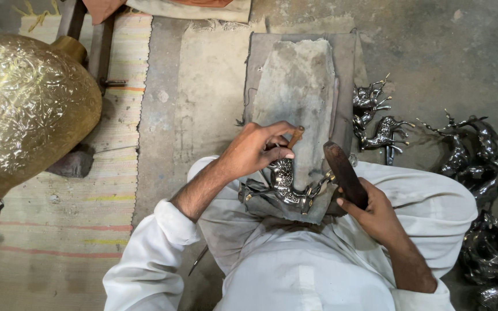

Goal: The person sits cross-legged on the floor holding a silver horse figurine against a stone block, positioning a small punch on the ornament and striking it with a wooden mallet to shape the metal details, repositioning the figurine and punch repeatedly as they work.

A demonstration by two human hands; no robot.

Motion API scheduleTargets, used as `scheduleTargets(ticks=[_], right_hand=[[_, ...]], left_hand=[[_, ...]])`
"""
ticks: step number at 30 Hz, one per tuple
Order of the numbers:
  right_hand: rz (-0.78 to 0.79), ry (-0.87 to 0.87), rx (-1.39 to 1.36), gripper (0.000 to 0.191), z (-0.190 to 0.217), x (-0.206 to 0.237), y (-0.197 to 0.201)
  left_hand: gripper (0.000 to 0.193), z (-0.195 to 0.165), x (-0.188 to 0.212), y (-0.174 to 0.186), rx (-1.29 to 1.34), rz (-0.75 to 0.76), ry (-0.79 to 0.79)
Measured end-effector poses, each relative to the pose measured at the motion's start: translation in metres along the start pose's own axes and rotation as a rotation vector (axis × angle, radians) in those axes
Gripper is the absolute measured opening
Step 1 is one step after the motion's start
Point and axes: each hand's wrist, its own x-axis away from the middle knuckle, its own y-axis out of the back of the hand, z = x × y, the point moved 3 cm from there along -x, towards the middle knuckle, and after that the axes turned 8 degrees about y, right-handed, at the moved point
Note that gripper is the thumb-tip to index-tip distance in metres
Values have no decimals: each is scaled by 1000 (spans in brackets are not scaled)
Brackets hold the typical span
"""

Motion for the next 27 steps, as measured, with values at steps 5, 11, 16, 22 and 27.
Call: scheduleTargets(ticks=[5, 11, 16, 22, 27], right_hand=[[-7, -33, -69, 29, -9, 1, 2], [1, -85, -33, 31, -6, 1, 11], [13, -44, -34, 31, 1, -6, 12], [42, -93, 138, 34, 27, -33, 34], [46, 157, 563, 36, 87, -65, 44]], left_hand=[[44, 4, -4, -5, -54, 48, 42], [45, 8, -4, -4, -24, -30, 78], [47, 10, 16, -7, 33, -196, 181], [43, 11, 33, -27, -27, -392, 214], [40, 14, 34, -30, -66, -383, 239]])
